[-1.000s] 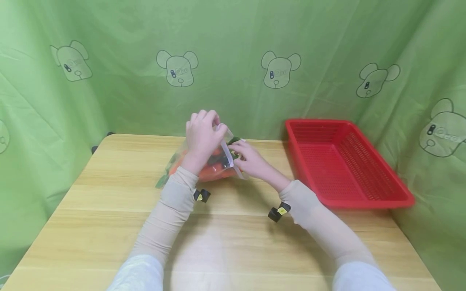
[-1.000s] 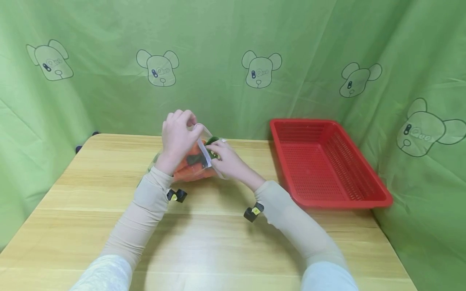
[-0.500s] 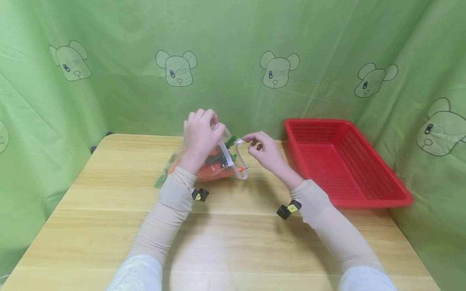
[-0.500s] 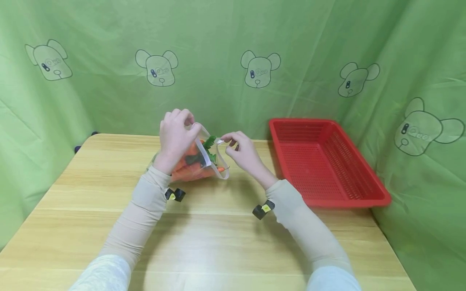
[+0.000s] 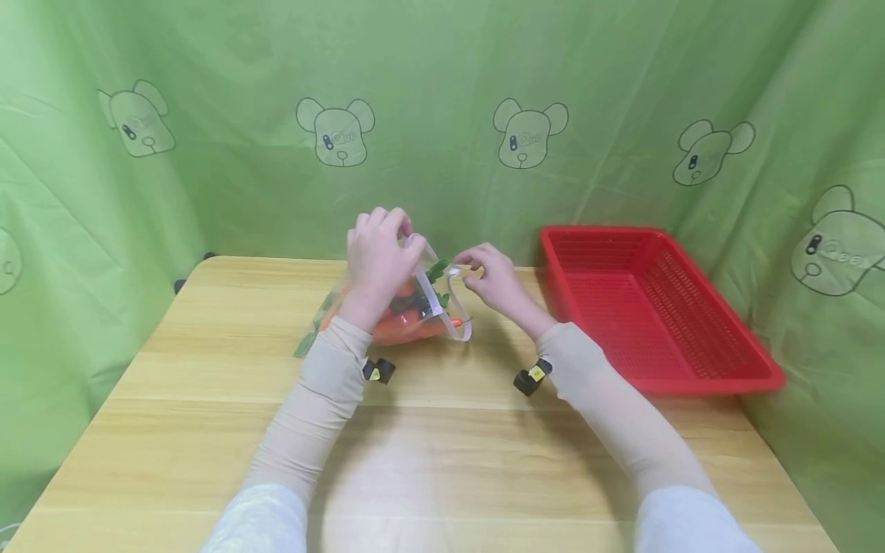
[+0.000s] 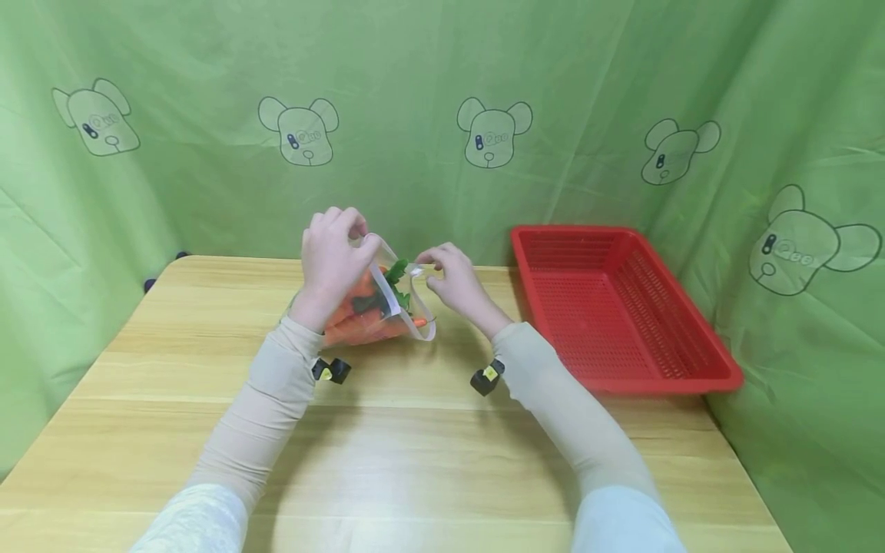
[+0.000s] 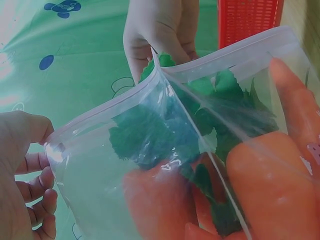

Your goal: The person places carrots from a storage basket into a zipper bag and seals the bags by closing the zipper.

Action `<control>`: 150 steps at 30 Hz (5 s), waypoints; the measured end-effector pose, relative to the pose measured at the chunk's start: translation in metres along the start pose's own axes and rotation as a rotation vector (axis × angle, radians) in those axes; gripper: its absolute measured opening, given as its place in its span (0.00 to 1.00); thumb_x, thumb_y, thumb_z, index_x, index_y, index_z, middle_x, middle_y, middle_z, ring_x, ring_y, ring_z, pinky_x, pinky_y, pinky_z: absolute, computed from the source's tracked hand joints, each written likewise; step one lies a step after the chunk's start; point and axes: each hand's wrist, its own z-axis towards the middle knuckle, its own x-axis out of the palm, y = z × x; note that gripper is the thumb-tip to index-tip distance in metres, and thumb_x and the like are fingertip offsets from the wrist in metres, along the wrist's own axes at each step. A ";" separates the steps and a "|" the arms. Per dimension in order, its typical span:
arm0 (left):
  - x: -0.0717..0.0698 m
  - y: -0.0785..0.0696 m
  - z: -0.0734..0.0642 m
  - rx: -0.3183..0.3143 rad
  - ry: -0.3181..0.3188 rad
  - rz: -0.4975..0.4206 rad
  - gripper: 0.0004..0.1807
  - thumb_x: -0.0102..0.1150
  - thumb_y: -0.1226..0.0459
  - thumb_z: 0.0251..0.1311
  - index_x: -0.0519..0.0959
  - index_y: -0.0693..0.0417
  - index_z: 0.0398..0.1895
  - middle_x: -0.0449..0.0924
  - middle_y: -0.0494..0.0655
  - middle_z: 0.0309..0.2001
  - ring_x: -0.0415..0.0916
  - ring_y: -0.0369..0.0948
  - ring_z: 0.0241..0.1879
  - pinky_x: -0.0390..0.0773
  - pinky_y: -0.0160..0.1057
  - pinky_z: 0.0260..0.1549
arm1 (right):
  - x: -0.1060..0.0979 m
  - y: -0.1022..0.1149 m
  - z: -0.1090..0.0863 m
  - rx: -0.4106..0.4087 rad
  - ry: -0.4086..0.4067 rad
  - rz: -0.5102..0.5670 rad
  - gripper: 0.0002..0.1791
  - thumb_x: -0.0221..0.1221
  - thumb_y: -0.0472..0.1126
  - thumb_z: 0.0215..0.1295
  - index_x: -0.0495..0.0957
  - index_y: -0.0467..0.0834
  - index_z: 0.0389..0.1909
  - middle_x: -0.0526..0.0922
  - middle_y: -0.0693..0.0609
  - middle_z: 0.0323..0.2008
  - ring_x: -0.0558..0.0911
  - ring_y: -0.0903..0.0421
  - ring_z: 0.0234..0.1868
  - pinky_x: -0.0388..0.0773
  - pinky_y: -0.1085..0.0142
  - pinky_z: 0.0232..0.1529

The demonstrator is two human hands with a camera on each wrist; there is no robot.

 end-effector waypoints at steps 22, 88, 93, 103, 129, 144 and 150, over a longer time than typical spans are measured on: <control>-0.016 0.003 -0.007 0.019 -0.064 -0.053 0.11 0.58 0.55 0.57 0.77 0.53 0.37 0.77 0.48 0.32 0.69 0.47 0.37 0.67 0.45 0.39 | -0.009 0.004 0.018 -0.069 -0.171 0.067 0.07 0.66 0.37 0.58 0.84 0.39 0.36 0.85 0.42 0.36 0.80 0.50 0.35 0.76 0.62 0.37; -0.055 0.072 -0.009 0.056 -0.202 -0.338 0.10 0.65 0.65 0.57 0.82 0.65 0.37 0.80 0.60 0.38 0.71 0.52 0.42 0.65 0.47 0.50 | -0.084 0.020 0.032 0.168 -0.334 0.216 0.11 0.65 0.42 0.61 0.83 0.39 0.39 0.76 0.66 0.25 0.71 0.65 0.32 0.65 0.72 0.33; -0.046 0.070 -0.011 0.024 -0.169 -0.358 0.10 0.64 0.65 0.58 0.82 0.65 0.37 0.80 0.60 0.38 0.72 0.54 0.42 0.67 0.46 0.49 | -0.074 0.026 0.032 0.151 -0.278 0.210 0.11 0.65 0.41 0.60 0.83 0.38 0.39 0.80 0.60 0.27 0.73 0.64 0.32 0.67 0.72 0.33; -0.050 0.078 -0.016 -0.004 -0.216 -0.367 0.11 0.65 0.65 0.57 0.82 0.66 0.37 0.80 0.61 0.38 0.72 0.51 0.41 0.66 0.45 0.50 | -0.077 0.021 0.026 0.189 -0.294 0.204 0.11 0.64 0.42 0.62 0.82 0.39 0.40 0.82 0.54 0.32 0.74 0.62 0.36 0.68 0.71 0.39; -0.071 0.107 -0.072 0.149 -0.061 -0.141 0.06 0.65 0.69 0.53 0.82 0.64 0.32 0.81 0.59 0.32 0.73 0.54 0.37 0.69 0.50 0.42 | -0.057 0.017 -0.063 0.105 -0.295 0.232 0.08 0.66 0.37 0.59 0.83 0.37 0.36 0.75 0.60 0.27 0.72 0.66 0.28 0.71 0.77 0.30; -0.066 0.119 -0.091 0.177 0.117 -0.017 0.04 0.66 0.67 0.52 0.82 0.57 0.30 0.82 0.52 0.32 0.76 0.50 0.36 0.74 0.49 0.38 | -0.019 0.003 -0.091 0.124 -0.156 0.217 0.06 0.65 0.34 0.58 0.83 0.37 0.36 0.84 0.41 0.31 0.73 0.69 0.28 0.72 0.74 0.31; -0.065 0.121 -0.093 0.174 0.204 0.001 0.04 0.66 0.65 0.53 0.82 0.55 0.30 0.82 0.51 0.34 0.76 0.49 0.37 0.75 0.49 0.40 | -0.011 0.000 -0.103 0.148 -0.079 0.280 0.07 0.64 0.33 0.59 0.82 0.36 0.38 0.85 0.40 0.32 0.76 0.69 0.29 0.76 0.73 0.32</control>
